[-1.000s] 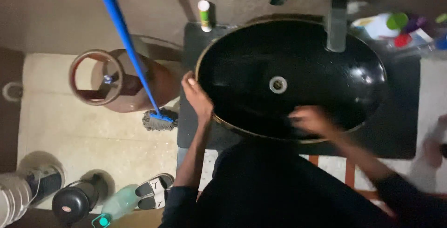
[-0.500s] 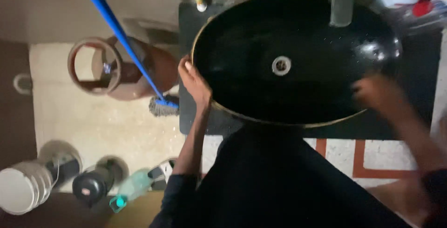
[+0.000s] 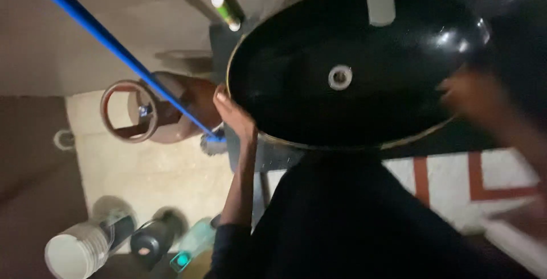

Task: Cleaning a black bathroom vessel sink using a sponge and water.

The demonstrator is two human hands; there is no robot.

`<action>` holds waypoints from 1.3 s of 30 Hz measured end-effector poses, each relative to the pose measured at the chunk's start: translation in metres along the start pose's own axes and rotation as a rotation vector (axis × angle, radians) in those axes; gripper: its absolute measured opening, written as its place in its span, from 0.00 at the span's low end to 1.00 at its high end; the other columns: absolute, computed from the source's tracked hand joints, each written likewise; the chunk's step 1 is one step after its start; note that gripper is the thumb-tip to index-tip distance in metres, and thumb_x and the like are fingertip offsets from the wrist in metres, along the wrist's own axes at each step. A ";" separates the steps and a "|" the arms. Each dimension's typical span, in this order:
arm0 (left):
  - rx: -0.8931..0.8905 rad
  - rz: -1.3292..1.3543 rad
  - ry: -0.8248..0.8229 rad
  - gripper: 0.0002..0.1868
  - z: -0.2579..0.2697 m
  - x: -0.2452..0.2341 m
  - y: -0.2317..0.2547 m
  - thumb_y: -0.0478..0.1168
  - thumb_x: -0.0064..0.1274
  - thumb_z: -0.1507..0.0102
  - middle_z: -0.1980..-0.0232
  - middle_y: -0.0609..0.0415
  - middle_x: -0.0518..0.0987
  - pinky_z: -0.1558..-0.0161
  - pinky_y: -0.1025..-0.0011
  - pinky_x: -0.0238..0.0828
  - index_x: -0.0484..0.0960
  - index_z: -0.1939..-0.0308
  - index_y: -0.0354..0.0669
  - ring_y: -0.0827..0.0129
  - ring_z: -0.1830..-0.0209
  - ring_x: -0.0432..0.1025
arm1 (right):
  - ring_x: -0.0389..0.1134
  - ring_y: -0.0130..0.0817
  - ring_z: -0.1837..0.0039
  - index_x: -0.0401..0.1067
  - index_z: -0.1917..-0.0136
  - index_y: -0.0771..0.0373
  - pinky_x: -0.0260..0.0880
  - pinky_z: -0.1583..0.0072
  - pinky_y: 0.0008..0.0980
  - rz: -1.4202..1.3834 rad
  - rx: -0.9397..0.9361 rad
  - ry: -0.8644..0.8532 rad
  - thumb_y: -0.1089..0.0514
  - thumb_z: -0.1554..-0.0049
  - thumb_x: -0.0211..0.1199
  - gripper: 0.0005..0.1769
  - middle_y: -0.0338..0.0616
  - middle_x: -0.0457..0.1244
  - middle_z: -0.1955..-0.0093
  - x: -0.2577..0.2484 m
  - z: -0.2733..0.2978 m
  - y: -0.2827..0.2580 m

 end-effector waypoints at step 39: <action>0.042 -0.039 -0.043 0.37 0.005 0.006 0.006 0.62 0.26 0.24 0.42 0.42 0.76 0.34 0.61 0.64 0.75 0.38 0.30 0.57 0.41 0.71 | 0.68 0.41 0.38 0.70 0.32 0.60 0.70 0.38 0.42 0.583 -0.309 0.584 0.57 0.23 0.53 0.10 0.51 0.64 0.37 -0.050 0.005 0.033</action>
Point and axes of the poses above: each hand's wrist, its own z-axis away from the middle knuckle, its own x-axis out of the palm, y = z × x, the point moved 7 cm from there along -z, towards the middle knuckle
